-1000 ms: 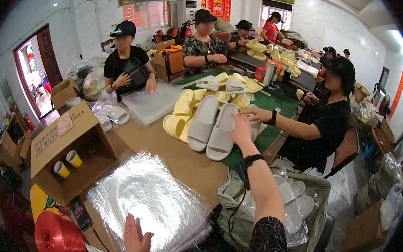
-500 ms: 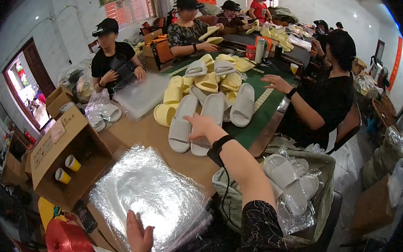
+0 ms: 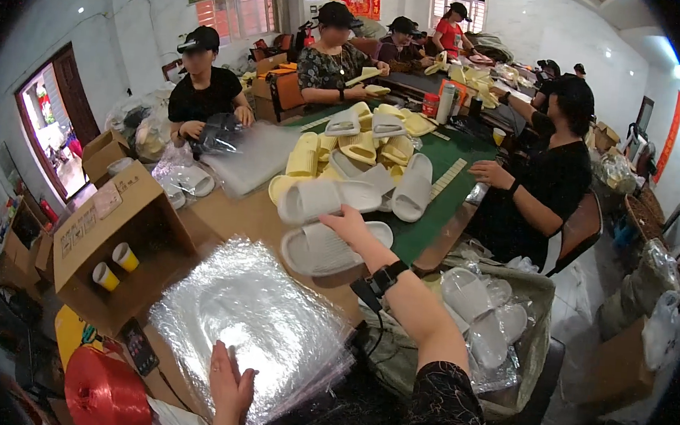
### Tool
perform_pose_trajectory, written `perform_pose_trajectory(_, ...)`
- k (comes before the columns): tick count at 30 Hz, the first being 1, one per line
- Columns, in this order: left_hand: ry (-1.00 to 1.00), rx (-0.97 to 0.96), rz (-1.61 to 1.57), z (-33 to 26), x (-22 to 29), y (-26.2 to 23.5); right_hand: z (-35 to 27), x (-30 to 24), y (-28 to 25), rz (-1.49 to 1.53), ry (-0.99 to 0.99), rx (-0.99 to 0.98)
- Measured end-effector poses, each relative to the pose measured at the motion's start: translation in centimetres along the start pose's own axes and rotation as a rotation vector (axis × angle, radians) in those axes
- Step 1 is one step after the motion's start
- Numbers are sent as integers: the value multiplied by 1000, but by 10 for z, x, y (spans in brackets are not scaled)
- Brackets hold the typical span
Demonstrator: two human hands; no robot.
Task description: Inspecting, pairing, and bagging molded foam slides in a footwear manufacturing facility.
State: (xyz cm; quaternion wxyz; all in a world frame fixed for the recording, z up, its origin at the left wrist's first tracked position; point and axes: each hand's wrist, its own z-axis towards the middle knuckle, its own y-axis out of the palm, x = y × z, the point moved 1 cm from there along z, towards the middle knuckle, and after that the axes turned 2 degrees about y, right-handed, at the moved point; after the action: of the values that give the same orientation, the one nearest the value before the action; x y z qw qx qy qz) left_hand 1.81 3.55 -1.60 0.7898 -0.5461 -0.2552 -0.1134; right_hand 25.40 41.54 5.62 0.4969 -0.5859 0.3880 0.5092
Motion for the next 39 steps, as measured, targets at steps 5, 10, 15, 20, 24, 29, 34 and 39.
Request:
perform_pose_trajectory(5, 27, 2, 16, -4, -8, -2, -55, -30, 4, 643, 229, -140)
perform_pose_trajectory(10, 73, 30, 18, 3, -4, -2, -70, -11, 8, 386, 358, -201)
perform_pose_trajectory(15, 83, 40, 38, 3, -8, 3, -56, 42, 7, -433, 149, -183)
perform_pose_trajectory(20, 48, 27, 22, 1, -6, 2, -59, 57, 13, -893, -89, -40)
perform_pose_trajectory(24, 47, 38, 17, 0, -2, 1, -63, 71, 19, -980, -163, 12)
perform_pose_trajectory(29, 40, 43, 33, 2, -4, 2, -63, 76, 20, -974, -171, 88)
perform_pose_trajectory(34, 51, 45, -13, 2, -6, 3, -66, 65, -1, -783, -287, -105)
perform_pose_trajectory(39, 28, 39, -17, 1, -4, 0, -62, 72, 3, -766, -250, -52)
